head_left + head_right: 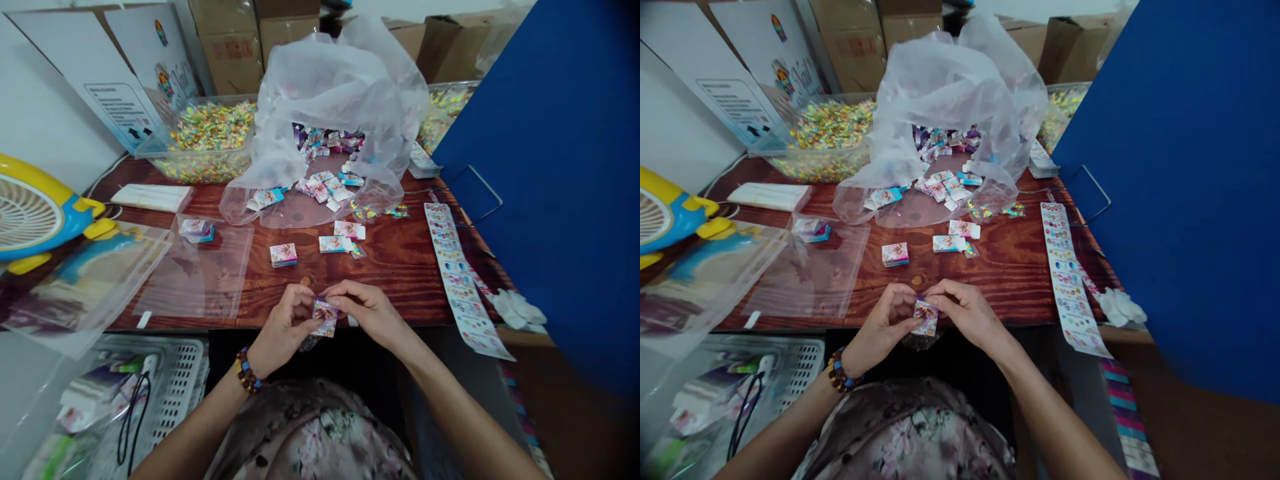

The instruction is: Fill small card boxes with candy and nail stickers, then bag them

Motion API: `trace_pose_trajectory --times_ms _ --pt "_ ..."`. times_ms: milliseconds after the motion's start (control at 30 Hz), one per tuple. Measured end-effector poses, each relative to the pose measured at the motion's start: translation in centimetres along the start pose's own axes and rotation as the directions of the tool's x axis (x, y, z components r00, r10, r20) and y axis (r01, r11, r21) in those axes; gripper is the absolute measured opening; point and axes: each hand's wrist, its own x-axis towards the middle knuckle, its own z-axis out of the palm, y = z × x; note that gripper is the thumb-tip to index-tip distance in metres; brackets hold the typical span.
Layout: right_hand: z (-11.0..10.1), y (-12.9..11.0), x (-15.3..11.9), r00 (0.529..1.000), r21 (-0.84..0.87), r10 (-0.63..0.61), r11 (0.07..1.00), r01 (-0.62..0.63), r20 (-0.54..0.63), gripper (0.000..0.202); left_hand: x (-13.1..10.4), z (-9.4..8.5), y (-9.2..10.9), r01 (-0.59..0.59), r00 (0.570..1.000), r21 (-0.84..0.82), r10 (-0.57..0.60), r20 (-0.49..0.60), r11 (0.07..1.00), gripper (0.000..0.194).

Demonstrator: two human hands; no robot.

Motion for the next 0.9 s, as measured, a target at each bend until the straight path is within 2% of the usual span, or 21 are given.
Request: trace_pose_trajectory --times_ms 67,133,367,467,600,700,833,900 --pt "-0.2 -0.4 0.0 0.995 0.045 0.093 0.994 -0.095 0.037 0.015 -0.1 0.0 0.1 0.0 1.0 0.018 -0.001 0.023 1.0 0.029" --pt "-0.3 -0.7 -0.1 0.99 0.067 0.134 0.988 -0.136 0.034 0.015 -0.2 -0.1 0.2 0.001 0.998 0.02 -0.002 0.056 1.0 0.03" --pt "-0.3 -0.4 -0.4 0.994 -0.02 0.107 0.994 -0.106 0.026 0.018 -0.1 -0.2 0.2 0.009 0.995 0.038 -0.013 0.1 0.999 0.032" --pt "-0.4 -0.3 -0.6 0.997 -0.104 0.058 0.993 -0.052 0.057 0.021 -0.1 -0.2 0.0 0.012 0.996 0.057 -0.017 0.086 0.998 0.033" --pt "-0.4 -0.1 -1.1 0.993 -0.239 -0.089 0.965 0.105 0.075 0.023 -0.1 -0.1 -0.3 0.018 0.999 0.037 -0.02 0.046 0.999 0.036" --pt "0.0 0.3 -1.6 0.987 -0.266 -0.156 0.951 0.157 0.022 0.027 -0.1 0.2 -0.4 0.036 0.999 -0.023 -0.035 0.03 0.999 0.037" --pt "0.6 0.7 -2.3 0.988 -0.204 -0.104 0.976 0.079 -0.115 0.026 -0.1 0.3 -0.4 0.085 0.995 -0.112 -0.079 0.054 0.99 0.039" --pt "0.6 0.7 -2.5 0.988 -0.159 -0.089 0.985 0.069 -0.123 0.021 -0.1 0.2 -0.3 0.1 0.993 -0.15 -0.088 0.085 0.984 0.039"
